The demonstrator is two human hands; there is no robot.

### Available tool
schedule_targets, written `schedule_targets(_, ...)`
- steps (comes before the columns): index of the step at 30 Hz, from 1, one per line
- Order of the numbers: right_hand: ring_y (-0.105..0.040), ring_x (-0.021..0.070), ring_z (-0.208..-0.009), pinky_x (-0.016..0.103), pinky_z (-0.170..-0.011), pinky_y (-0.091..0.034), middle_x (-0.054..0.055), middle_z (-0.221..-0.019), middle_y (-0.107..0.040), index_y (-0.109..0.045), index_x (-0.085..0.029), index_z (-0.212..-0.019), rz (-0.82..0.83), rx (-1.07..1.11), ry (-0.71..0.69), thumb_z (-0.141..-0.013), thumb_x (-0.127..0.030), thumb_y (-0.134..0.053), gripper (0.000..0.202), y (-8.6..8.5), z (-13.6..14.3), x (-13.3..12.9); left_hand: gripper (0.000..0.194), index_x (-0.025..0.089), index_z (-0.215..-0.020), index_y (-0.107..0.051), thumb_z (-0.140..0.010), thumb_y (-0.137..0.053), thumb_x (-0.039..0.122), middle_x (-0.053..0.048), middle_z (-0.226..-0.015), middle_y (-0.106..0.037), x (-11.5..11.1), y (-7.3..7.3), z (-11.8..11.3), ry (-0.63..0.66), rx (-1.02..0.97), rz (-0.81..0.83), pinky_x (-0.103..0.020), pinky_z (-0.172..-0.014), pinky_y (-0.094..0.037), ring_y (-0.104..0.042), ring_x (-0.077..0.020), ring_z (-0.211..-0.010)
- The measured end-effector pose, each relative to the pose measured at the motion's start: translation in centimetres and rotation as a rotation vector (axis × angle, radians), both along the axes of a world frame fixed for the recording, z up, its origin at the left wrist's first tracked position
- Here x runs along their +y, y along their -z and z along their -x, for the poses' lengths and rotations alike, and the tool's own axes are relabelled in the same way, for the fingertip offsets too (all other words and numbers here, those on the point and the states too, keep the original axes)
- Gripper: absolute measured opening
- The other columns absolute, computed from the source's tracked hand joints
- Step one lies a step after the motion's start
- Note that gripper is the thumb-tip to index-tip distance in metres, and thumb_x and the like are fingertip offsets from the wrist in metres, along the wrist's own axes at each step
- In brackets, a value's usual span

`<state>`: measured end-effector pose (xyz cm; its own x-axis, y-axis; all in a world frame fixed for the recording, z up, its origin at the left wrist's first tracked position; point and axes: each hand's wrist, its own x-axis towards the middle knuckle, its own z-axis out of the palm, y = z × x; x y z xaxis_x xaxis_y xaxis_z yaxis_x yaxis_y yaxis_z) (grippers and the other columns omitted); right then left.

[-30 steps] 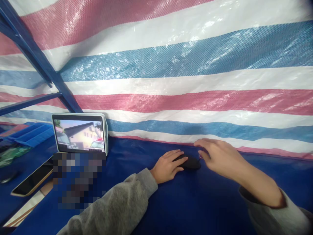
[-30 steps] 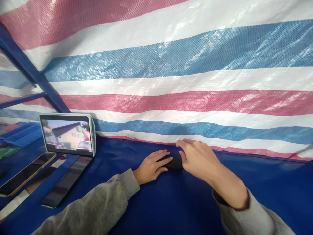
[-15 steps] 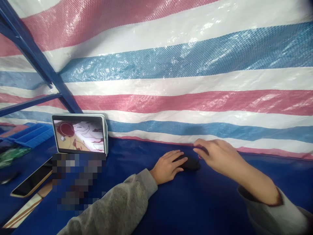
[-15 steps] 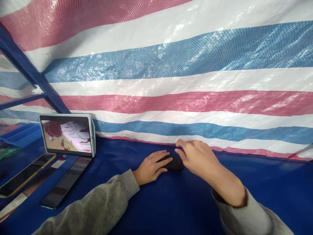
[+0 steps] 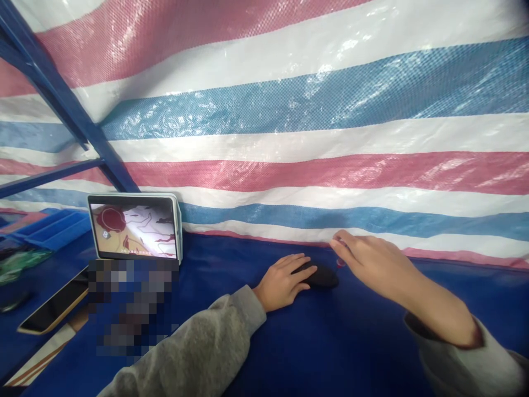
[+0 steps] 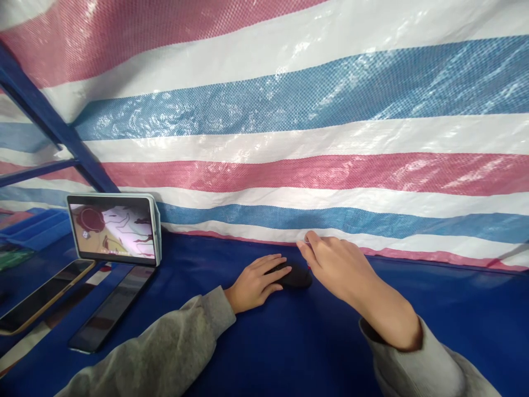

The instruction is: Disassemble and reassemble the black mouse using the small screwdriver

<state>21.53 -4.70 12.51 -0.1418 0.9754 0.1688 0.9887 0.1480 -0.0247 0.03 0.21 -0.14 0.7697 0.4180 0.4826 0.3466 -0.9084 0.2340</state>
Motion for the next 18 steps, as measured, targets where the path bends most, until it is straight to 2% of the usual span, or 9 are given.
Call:
schedule_targets(3, -0.063, 0.0192, -0.07, 0.03, -0.062, -0.037, 0.005, -0.082, -0.068, -0.058, -0.021, -0.086, -0.013, 0.015, -0.053, -0.096, -0.026, -0.03, 0.03, -0.27, 0.03, -0.11, 0.041, 0.022, -0.138, -0.049, -0.099, -0.046, 0.037, -0.007, -0.142, -0.051, 0.03, 0.08, 0.03, -0.007, -0.005, 0.01, -0.042, -0.114, -0.037, -0.043, -0.0221, -0.136)
schedule_targets(5, -0.064, 0.0194, -0.072, 0.03, -0.064, -0.038, 0.005, -0.085, -0.069, -0.06, -0.02, -0.091, -0.035, 0.028, -0.087, -0.094, -0.022, -0.032, 0.028, -0.15, -0.02, 0.0, 0.041, 0.022, -0.138, -0.049, -0.1, -0.045, 0.037, -0.007, -0.143, -0.05, 0.04, 0.12, 0.03, -0.005, -0.006, 0.012, -0.042, -0.114, -0.037, -0.042, -0.0221, -0.137)
schedule_targets(9, -0.065, 0.0201, -0.078, 0.03, -0.067, -0.04, 0.005, -0.09, -0.07, -0.062, -0.021, -0.103, -0.091, 0.059, -0.144, -0.094, -0.023, -0.036, 0.027, 0.22, -0.34, 0.3, 0.041, 0.022, -0.137, -0.049, -0.1, -0.044, 0.038, -0.008, -0.143, -0.05, 0.03, 0.1, 0.0, 0.003, -0.005, 0.009, -0.043, -0.114, -0.037, -0.042, -0.0223, -0.137)
schedule_targets(18, -0.066, 0.0188, -0.071, 0.028, -0.061, -0.037, 0.002, -0.082, -0.071, -0.064, -0.022, -0.096, -0.125, 0.0, -0.166, -0.094, -0.024, -0.04, 0.024, 0.21, -0.51, 0.22, 0.041, 0.022, -0.137, -0.049, -0.1, -0.044, 0.037, -0.009, -0.143, -0.05, 0.05, 0.09, -0.02, 0.005, -0.002, -0.002, -0.043, -0.113, -0.038, -0.042, -0.0229, -0.137)
